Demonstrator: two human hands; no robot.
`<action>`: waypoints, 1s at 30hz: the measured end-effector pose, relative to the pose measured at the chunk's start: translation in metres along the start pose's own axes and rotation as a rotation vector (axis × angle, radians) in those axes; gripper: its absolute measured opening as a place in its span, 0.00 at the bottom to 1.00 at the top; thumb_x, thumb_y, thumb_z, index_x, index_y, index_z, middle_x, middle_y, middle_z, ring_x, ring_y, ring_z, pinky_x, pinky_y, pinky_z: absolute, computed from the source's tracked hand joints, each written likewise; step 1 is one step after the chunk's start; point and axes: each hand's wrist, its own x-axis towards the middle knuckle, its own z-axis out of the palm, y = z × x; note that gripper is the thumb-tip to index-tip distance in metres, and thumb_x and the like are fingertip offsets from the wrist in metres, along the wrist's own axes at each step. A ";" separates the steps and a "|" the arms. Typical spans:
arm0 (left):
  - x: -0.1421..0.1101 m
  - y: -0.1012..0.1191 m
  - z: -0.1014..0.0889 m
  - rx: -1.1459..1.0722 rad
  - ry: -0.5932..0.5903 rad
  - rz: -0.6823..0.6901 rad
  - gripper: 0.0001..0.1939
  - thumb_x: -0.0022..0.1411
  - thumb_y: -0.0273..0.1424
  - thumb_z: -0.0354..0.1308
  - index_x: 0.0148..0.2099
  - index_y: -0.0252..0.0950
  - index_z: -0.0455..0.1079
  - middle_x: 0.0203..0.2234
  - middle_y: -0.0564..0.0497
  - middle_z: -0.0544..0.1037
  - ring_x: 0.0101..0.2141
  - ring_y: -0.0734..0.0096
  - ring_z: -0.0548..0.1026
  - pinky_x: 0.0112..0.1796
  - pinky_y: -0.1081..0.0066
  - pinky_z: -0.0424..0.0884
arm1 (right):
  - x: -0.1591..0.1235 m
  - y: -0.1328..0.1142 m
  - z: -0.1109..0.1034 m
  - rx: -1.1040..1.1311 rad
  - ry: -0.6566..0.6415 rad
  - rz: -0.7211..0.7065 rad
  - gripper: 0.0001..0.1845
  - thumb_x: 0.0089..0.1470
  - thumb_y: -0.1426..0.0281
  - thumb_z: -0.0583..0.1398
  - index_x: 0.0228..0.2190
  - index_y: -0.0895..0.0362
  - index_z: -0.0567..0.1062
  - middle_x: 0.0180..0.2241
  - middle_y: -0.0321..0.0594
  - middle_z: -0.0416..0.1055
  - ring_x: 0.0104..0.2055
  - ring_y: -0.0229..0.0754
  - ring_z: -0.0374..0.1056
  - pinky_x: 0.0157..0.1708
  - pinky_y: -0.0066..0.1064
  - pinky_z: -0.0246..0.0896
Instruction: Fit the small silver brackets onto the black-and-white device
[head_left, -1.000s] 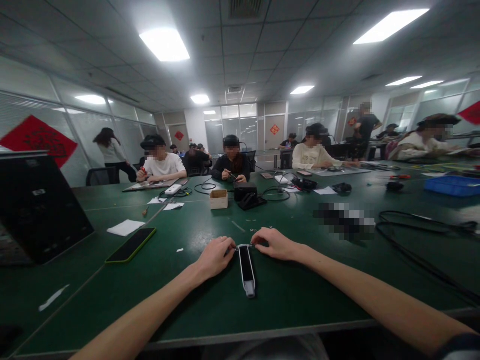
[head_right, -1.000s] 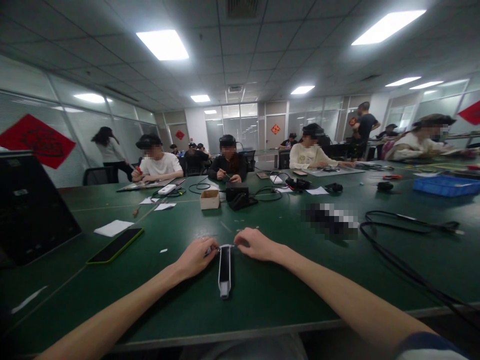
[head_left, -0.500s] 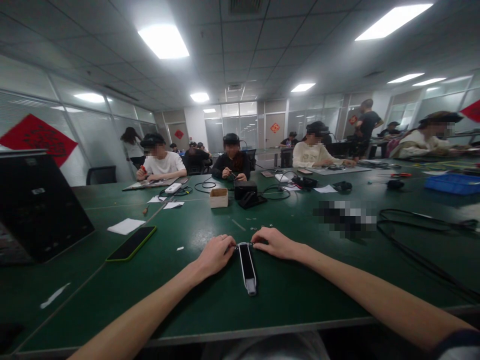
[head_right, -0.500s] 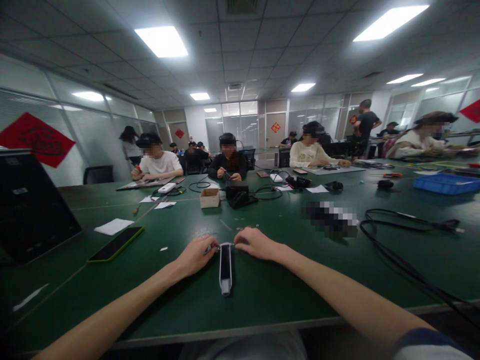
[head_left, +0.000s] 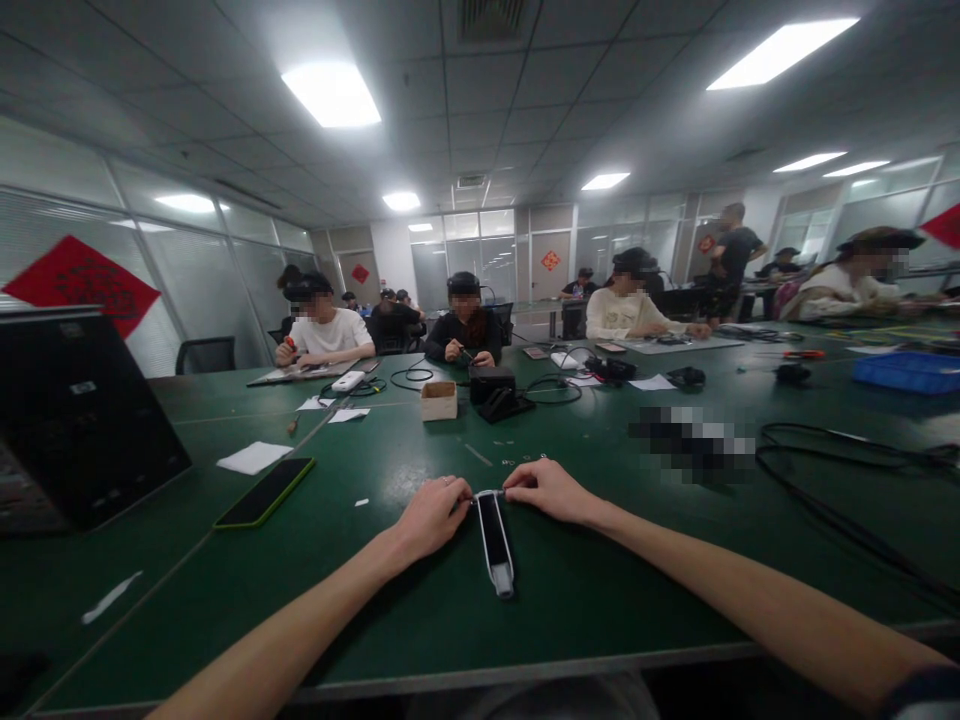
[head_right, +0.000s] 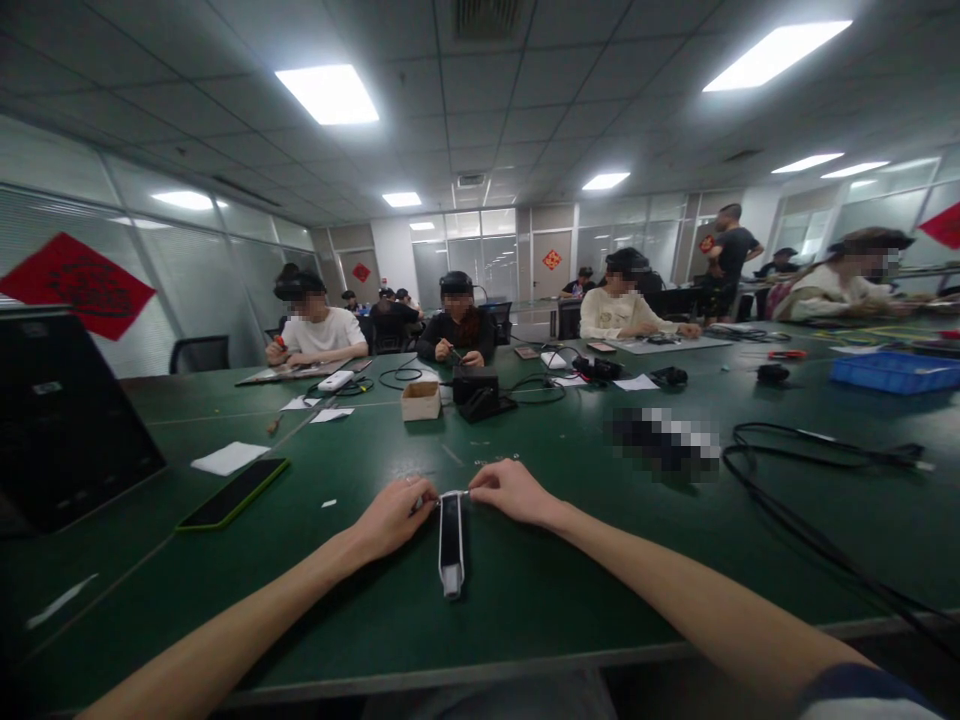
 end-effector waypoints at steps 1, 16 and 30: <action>0.000 0.000 0.000 -0.003 0.002 0.003 0.07 0.64 0.28 0.49 0.40 0.37 0.69 0.36 0.50 0.75 0.37 0.67 0.73 0.39 0.68 0.67 | 0.000 0.000 0.000 0.027 -0.003 0.018 0.13 0.52 0.65 0.62 0.36 0.59 0.79 0.36 0.41 0.77 0.38 0.41 0.72 0.39 0.31 0.66; 0.000 -0.002 0.003 -0.039 0.019 0.038 0.07 0.64 0.28 0.50 0.40 0.37 0.69 0.35 0.50 0.75 0.36 0.67 0.73 0.38 0.69 0.67 | -0.002 -0.012 0.006 -0.032 -0.022 0.001 0.12 0.55 0.64 0.60 0.38 0.57 0.78 0.36 0.39 0.76 0.37 0.40 0.71 0.38 0.30 0.66; 0.004 -0.010 0.001 -0.076 0.014 0.010 0.08 0.61 0.30 0.54 0.43 0.38 0.69 0.36 0.50 0.75 0.37 0.66 0.72 0.38 0.69 0.67 | -0.001 -0.003 -0.003 -0.191 -0.046 -0.156 0.12 0.58 0.65 0.57 0.39 0.56 0.77 0.38 0.39 0.75 0.39 0.41 0.70 0.41 0.31 0.64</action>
